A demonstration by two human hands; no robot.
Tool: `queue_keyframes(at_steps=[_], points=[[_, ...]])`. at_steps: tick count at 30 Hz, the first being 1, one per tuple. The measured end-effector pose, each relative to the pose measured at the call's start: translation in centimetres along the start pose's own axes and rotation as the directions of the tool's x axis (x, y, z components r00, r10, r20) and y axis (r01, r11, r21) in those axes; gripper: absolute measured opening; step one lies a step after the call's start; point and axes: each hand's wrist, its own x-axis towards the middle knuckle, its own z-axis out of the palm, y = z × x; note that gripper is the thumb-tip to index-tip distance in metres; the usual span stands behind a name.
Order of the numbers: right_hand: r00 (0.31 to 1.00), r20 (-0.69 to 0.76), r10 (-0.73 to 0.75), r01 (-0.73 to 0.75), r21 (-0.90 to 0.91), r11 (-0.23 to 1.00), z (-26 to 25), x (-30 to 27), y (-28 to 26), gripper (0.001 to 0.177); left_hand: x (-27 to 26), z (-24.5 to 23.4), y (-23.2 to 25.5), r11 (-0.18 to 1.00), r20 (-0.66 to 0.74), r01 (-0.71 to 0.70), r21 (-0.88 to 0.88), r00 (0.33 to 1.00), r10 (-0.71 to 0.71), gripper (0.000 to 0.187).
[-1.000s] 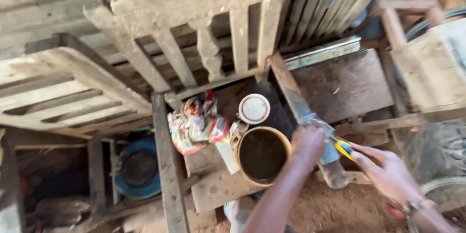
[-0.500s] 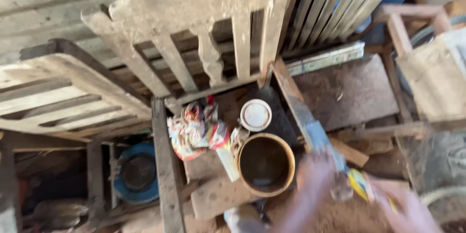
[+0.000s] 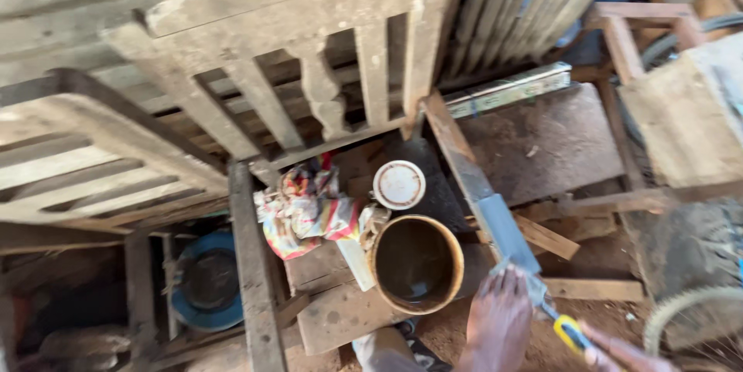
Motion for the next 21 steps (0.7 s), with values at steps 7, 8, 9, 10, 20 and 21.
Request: queue_keyframes(at_steps=[7,8,9,10,20,21], points=[[0.932,0.028,0.361,-0.354,-0.140,0.925,-2.0,5.5,-12.3,0.048,5.3,-0.2,-6.2,0.986,0.031,0.084,-0.141,0.996,-0.080,0.031],[0.938,0.023,0.346,-0.341,-0.120,0.932,-2.1,5.7,-12.9,0.048,5.6,0.1,-6.3,0.988,-0.003,0.081,-0.130,0.997,-0.082,0.028],[0.938,0.028,0.345,-0.340,-0.102,0.935,-1.7,4.6,-12.7,0.047,4.6,0.7,-5.5,0.992,-0.001,0.077,-0.104,0.997,-0.078,0.032],[0.978,0.003,0.209,-0.208,-0.062,0.976,-1.4,2.8,-11.7,0.046,3.4,1.4,-4.4,0.994,0.016,0.073,-0.082,0.997,-0.072,0.036],[0.994,-0.090,-0.063,0.048,-0.158,0.986,-1.0,1.8,-3.9,0.044,2.4,2.6,-2.4,0.975,-0.033,0.119,-0.188,0.991,-0.127,0.065],[0.999,-0.052,-0.001,-0.006,-0.134,0.991,-1.4,2.5,-5.8,0.044,3.6,1.7,-3.6,0.959,0.051,0.183,-0.215,0.983,-0.176,0.061]])
